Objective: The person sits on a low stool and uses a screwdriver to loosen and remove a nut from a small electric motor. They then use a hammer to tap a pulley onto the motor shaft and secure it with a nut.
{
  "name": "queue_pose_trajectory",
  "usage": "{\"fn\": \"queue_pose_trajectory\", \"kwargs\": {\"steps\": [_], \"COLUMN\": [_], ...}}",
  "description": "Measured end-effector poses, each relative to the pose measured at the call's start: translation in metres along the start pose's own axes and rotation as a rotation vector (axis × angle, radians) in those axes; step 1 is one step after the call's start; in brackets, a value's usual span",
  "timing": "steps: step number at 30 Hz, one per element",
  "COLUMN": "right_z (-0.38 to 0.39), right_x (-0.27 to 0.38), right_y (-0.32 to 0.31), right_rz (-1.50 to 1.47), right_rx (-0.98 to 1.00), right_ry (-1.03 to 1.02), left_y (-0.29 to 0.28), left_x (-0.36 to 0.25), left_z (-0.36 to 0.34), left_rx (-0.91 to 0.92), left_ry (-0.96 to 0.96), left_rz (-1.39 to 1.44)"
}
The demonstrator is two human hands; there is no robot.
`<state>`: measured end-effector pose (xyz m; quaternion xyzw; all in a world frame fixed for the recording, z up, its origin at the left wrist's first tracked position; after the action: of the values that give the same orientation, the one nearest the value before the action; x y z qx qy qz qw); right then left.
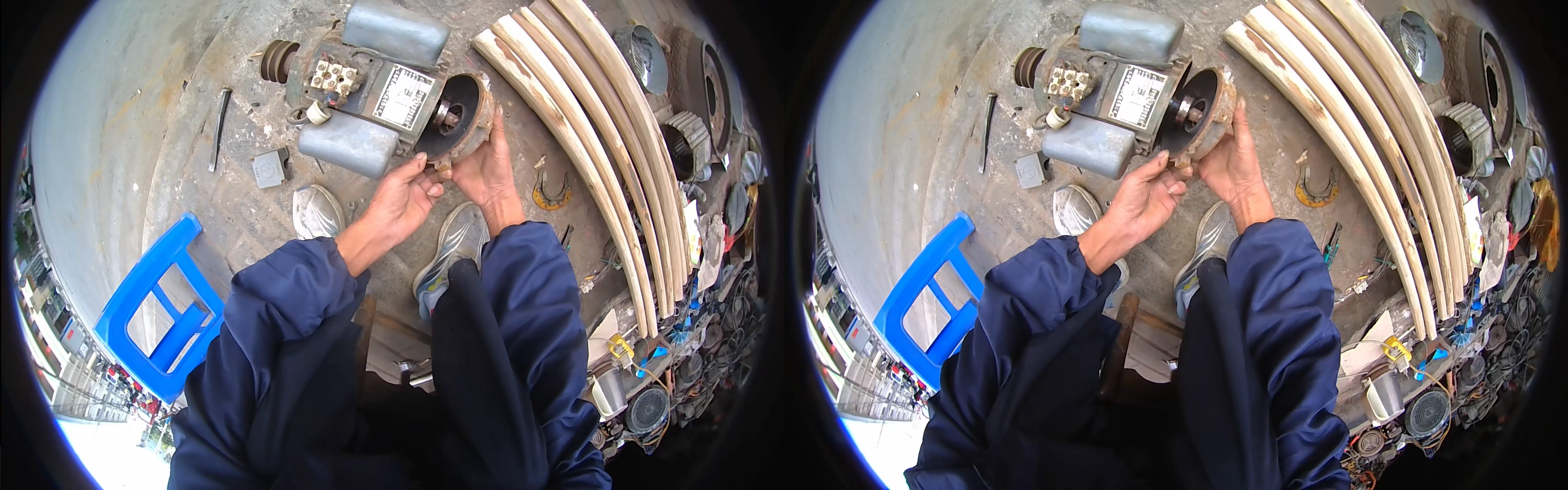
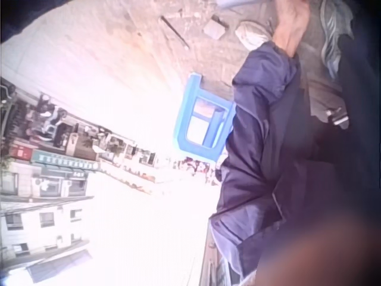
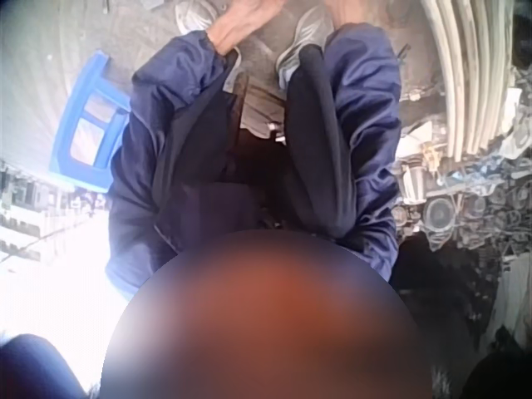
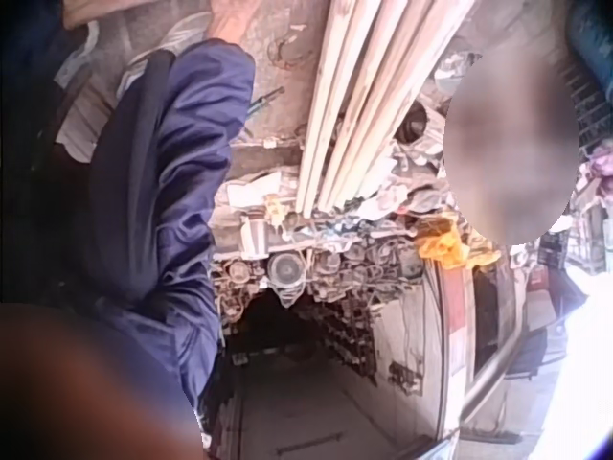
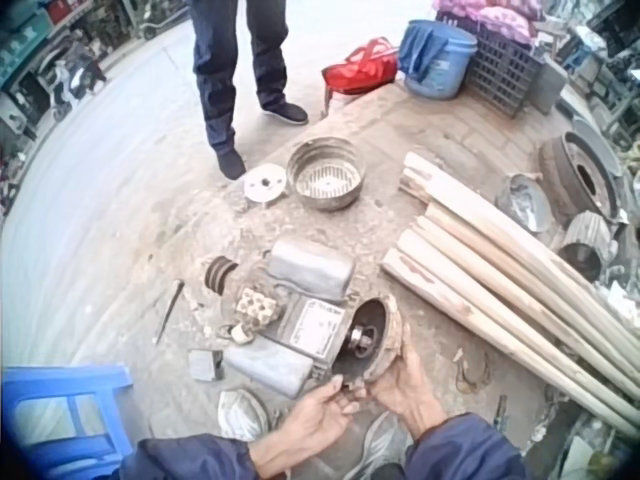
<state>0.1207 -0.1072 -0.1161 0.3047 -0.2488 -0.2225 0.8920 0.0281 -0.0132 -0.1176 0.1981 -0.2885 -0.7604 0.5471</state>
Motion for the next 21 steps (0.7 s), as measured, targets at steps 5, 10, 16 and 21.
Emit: {"fn": "queue_pose_trajectory", "kwargs": {"steps": [5, 10, 16, 21], "right_z": [-0.001, 0.001, 0.006, 0.009], "right_x": [0.003, 0.004, 0.005, 0.006], "right_y": [0.003, 0.008, 0.016, 0.018], "right_rz": [-0.02, -0.016, -0.013, 0.055], "right_rx": [-0.021, -0.031, -0.072, -0.131], "right_ry": [-0.031, -0.056, -0.113, -0.113], "left_y": [0.001, 0.001, 0.003, 0.002], "left_x": [0.002, 0.002, 0.0, 0.001], "left_z": [0.0, -0.001, 0.0, 0.0], "left_rx": [0.007, 0.011, 0.014, -0.015], "left_ry": [0.012, 0.013, -0.008, -0.021], "left_rz": [0.006, -0.002, 0.006, 0.016]}}
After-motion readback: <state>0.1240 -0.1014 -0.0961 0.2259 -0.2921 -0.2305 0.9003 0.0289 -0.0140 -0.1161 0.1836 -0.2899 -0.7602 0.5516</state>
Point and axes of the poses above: each hand's wrist, its own z-axis away from the middle knuckle, its own y-axis out of the palm, x = y × z, the point moved 6 cm from there along -z, towards the middle knuckle, and after that the axes turned 3 degrees about -x, right-handed, at the moved point
